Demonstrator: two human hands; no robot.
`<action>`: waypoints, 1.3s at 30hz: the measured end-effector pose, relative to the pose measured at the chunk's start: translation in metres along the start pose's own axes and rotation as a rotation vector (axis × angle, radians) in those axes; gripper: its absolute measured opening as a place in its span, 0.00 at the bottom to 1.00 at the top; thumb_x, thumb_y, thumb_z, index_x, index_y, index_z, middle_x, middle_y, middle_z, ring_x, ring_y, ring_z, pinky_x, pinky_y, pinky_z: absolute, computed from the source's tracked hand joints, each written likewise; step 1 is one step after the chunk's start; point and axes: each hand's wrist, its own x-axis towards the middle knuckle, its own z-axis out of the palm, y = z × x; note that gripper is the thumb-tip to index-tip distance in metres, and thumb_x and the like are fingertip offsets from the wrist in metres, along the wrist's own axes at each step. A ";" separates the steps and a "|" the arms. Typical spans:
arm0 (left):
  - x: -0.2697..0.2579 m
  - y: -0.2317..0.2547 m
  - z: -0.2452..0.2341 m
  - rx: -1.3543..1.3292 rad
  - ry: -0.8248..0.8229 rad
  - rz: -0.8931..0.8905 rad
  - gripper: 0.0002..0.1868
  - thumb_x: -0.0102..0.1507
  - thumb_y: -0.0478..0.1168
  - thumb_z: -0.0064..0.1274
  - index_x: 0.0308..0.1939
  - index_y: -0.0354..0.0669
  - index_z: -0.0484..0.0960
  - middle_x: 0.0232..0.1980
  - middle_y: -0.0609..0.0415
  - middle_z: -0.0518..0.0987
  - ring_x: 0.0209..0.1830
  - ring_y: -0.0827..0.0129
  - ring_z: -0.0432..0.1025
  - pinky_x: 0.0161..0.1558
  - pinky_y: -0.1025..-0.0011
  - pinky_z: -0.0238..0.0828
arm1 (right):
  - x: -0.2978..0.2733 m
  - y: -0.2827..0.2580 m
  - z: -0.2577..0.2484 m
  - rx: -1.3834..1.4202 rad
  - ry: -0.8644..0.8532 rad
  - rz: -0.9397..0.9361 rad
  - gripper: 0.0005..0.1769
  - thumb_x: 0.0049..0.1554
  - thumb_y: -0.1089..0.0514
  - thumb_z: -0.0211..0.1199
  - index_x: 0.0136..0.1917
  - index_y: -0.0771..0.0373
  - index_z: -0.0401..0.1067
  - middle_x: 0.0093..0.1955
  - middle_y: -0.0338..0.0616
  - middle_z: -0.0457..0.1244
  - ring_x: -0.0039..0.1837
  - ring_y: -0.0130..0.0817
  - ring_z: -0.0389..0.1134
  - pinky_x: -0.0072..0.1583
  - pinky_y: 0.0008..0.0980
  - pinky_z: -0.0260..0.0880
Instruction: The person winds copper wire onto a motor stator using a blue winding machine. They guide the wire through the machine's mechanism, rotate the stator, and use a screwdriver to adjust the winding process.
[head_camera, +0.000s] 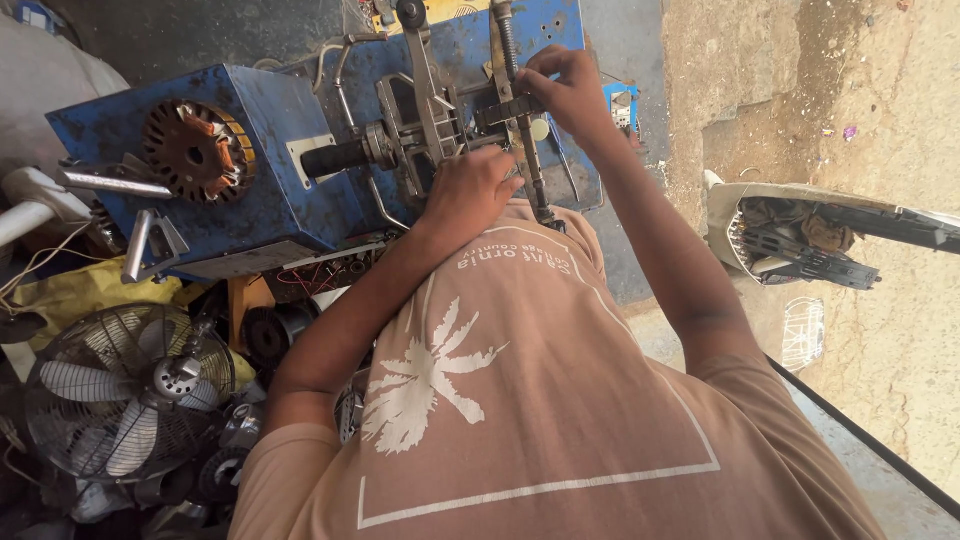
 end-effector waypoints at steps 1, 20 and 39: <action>-0.002 -0.003 0.002 0.073 -0.049 0.015 0.13 0.60 0.40 0.61 0.46 0.37 0.85 0.35 0.47 0.79 0.34 0.50 0.78 0.37 0.56 0.75 | -0.007 -0.005 0.004 -0.091 0.138 -0.210 0.05 0.61 0.63 0.69 0.47 0.69 0.78 0.49 0.45 0.66 0.50 0.36 0.68 0.51 0.36 0.68; 0.056 -0.015 -0.024 0.435 0.172 0.414 0.02 0.59 0.35 0.58 0.36 0.42 0.81 0.37 0.55 0.74 0.38 0.62 0.74 0.39 0.61 0.68 | -0.090 0.000 0.036 0.127 0.289 -0.036 0.05 0.61 0.63 0.71 0.46 0.68 0.80 0.42 0.39 0.67 0.44 0.26 0.64 0.46 0.28 0.62; 0.144 -0.089 -0.001 0.469 0.176 0.144 0.10 0.60 0.32 0.67 0.26 0.40 0.83 0.29 0.52 0.81 0.31 0.64 0.81 0.32 0.67 0.77 | -0.077 -0.002 0.047 0.401 0.500 0.145 0.04 0.56 0.64 0.72 0.41 0.66 0.78 0.40 0.39 0.69 0.40 0.23 0.62 0.43 0.26 0.60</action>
